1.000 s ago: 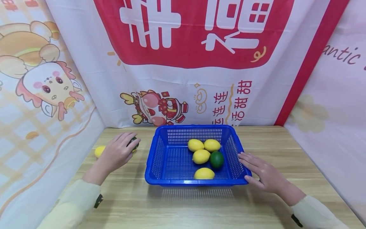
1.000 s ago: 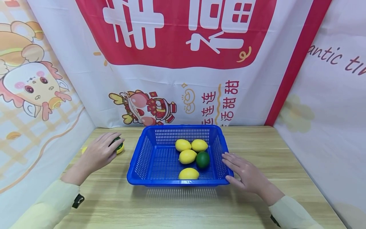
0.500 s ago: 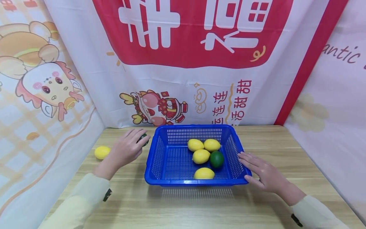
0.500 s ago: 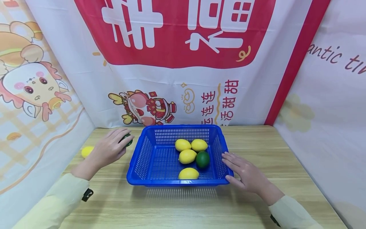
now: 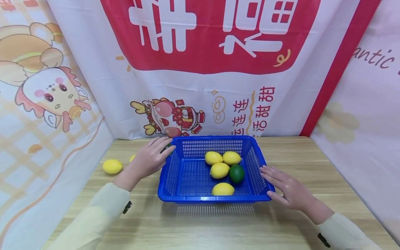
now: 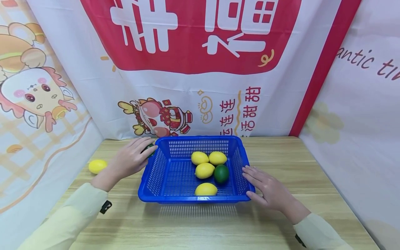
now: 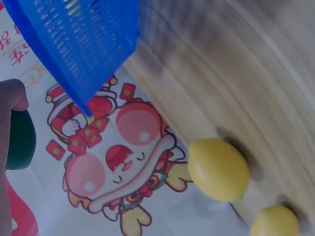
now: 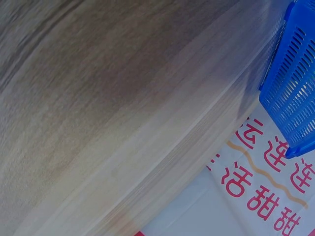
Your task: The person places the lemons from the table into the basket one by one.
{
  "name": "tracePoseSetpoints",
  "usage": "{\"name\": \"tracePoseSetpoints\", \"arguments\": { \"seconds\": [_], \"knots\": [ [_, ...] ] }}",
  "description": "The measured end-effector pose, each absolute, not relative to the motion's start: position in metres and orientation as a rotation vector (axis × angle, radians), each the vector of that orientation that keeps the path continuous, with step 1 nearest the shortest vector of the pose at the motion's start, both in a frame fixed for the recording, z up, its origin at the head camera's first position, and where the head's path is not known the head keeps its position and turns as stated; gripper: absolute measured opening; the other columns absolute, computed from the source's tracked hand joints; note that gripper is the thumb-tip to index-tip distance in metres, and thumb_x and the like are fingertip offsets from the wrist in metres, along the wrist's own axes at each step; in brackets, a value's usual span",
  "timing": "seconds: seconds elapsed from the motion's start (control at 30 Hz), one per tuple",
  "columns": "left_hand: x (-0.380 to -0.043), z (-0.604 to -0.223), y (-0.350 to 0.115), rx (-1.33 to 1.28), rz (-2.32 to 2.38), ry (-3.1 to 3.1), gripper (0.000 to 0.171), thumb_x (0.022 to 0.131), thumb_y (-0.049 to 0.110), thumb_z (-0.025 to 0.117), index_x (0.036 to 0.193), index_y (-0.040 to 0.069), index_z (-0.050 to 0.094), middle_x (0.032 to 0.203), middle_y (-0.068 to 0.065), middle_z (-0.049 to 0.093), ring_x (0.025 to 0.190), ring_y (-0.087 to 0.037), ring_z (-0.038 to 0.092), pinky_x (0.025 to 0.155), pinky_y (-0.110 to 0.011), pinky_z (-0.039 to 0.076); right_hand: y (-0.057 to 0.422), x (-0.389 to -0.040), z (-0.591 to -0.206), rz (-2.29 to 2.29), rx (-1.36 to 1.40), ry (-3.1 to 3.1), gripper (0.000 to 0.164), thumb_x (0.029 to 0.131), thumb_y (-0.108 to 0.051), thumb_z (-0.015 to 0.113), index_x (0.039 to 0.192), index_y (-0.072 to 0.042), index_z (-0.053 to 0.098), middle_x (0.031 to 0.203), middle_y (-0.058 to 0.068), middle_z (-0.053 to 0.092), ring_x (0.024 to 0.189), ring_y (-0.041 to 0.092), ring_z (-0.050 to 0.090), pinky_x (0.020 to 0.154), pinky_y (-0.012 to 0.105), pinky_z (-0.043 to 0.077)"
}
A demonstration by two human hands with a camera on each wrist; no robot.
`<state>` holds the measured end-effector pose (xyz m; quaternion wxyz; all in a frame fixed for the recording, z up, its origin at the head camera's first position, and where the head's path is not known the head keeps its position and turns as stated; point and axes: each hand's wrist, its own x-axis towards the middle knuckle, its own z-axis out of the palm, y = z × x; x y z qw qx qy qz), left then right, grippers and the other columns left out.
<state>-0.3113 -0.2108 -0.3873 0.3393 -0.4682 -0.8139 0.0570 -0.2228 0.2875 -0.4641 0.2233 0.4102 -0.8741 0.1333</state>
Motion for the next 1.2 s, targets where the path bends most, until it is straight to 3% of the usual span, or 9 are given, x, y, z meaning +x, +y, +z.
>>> {"name": "tracePoseSetpoints", "arguments": {
  "seconds": [1.2],
  "knots": [
    [-0.331,-0.399,-0.151,-1.444,0.099,-2.333,0.045,0.084,0.014,0.073,0.127,0.010,0.060,0.130,-0.013,0.058,0.124,-0.030,0.050,0.106,-0.045,0.040,0.288,-0.225,-0.464,0.381,1.156,-2.384,0.054,0.092,-0.035,0.062,0.133,0.000,0.057,0.141,0.013,0.051,0.131,0.031,0.046,0.114,0.021,0.018]
  ]
}}
